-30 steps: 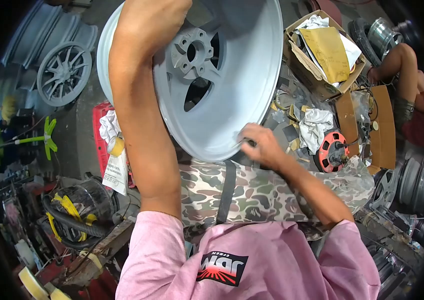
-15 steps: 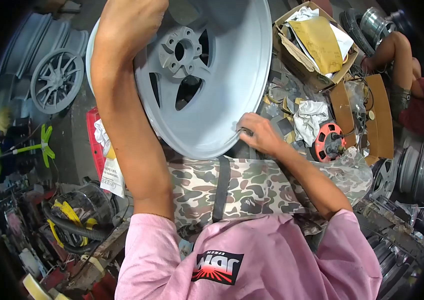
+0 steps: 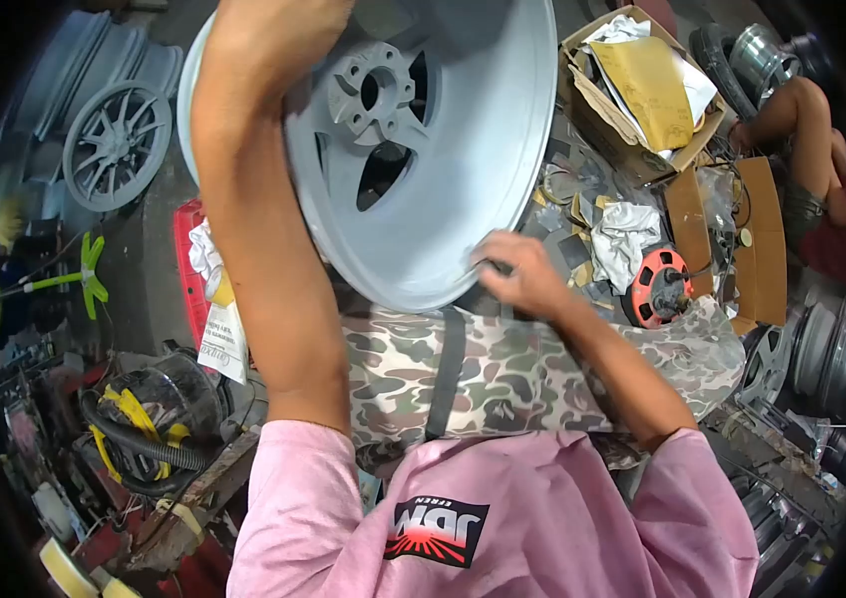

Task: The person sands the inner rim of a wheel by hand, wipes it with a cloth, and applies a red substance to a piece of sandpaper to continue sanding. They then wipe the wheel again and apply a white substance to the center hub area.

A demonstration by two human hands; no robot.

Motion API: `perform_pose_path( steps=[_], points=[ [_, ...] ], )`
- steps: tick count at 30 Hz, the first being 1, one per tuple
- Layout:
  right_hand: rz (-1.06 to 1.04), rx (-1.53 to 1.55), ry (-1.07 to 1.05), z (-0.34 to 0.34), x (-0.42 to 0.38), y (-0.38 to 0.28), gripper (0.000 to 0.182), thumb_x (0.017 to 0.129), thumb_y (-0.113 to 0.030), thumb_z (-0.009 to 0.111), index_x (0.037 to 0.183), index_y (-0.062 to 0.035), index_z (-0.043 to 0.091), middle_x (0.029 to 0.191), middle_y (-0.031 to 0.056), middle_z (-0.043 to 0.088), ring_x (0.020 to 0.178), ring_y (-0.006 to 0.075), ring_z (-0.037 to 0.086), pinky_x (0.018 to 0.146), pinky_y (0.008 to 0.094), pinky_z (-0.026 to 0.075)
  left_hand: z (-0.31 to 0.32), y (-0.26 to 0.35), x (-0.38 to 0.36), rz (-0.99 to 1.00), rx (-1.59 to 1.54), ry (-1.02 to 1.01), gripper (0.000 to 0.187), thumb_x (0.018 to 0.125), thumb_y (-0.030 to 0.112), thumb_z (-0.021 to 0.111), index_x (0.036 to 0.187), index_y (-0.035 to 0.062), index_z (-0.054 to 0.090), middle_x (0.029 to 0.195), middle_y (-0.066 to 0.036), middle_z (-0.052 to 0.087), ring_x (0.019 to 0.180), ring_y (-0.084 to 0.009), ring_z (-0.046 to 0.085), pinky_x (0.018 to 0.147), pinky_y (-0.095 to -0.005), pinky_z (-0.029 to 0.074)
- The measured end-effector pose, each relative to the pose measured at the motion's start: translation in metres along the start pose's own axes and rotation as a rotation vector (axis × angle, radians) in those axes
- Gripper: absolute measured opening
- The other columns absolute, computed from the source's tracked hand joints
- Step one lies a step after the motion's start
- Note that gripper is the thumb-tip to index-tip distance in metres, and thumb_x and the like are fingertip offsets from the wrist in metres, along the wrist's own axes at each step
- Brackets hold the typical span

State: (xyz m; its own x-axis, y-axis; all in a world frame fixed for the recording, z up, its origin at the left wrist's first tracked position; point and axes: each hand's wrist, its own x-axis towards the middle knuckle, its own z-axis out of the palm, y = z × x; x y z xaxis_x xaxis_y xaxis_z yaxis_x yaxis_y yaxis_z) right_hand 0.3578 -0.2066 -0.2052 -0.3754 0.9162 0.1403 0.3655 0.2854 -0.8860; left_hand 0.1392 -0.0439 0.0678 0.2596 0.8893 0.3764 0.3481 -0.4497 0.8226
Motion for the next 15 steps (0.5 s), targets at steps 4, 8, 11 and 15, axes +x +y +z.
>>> perform_pose_path(
  steps=[4, 8, 11, 15],
  points=[
    [-0.04, -0.116, -0.012, -0.002, -0.006, 0.002, 0.014, 0.081, -0.003, 0.065, 0.093, 0.0019, 0.069, 0.095, 0.0169, 0.069, 0.092, 0.0354, 0.067, 0.085, 0.0408, 0.054, 0.004, -0.008, -0.004, 0.019, 0.175, 0.055, 0.032, 0.099, 0.012, 0.057, 0.125, -0.0045, 0.065, 0.097, -0.004, 0.069, 0.087, -0.0107, 0.055, 0.081, -0.0263, 0.047],
    [-0.061, 0.002, -0.044, 0.003, 0.0, -0.02, 0.014, 0.082, -0.003, 0.066, 0.094, 0.0006, 0.07, 0.097, 0.0164, 0.069, 0.092, 0.0334, 0.068, 0.085, 0.0393, 0.055, 0.001, 0.008, -0.007, 0.082, 0.144, 0.007, 0.032, 0.099, 0.012, 0.057, 0.126, -0.0049, 0.064, 0.097, -0.005, 0.069, 0.087, -0.011, 0.056, 0.081, -0.0266, 0.047],
    [-0.059, -0.128, -0.03, -0.007, -0.001, 0.018, 0.015, 0.082, -0.003, 0.066, 0.095, -0.0006, 0.071, 0.098, 0.0159, 0.07, 0.094, 0.0332, 0.068, 0.087, 0.0386, 0.055, -0.002, 0.002, -0.004, 0.04, 0.156, -0.009, 0.033, 0.099, 0.012, 0.057, 0.126, -0.0058, 0.064, 0.098, -0.006, 0.07, 0.088, -0.0114, 0.057, 0.082, -0.0268, 0.047],
    [-0.003, 0.11, 0.005, 0.011, -0.002, -0.052, 0.016, 0.081, -0.004, 0.067, 0.097, 0.0002, 0.071, 0.098, 0.0156, 0.071, 0.095, 0.0334, 0.069, 0.088, 0.0397, 0.055, 0.005, -0.016, 0.003, 0.189, 0.122, 0.069, 0.031, 0.099, 0.012, 0.056, 0.124, -0.005, 0.065, 0.094, -0.006, 0.07, 0.085, -0.0117, 0.056, 0.079, -0.0277, 0.047]
  ],
)
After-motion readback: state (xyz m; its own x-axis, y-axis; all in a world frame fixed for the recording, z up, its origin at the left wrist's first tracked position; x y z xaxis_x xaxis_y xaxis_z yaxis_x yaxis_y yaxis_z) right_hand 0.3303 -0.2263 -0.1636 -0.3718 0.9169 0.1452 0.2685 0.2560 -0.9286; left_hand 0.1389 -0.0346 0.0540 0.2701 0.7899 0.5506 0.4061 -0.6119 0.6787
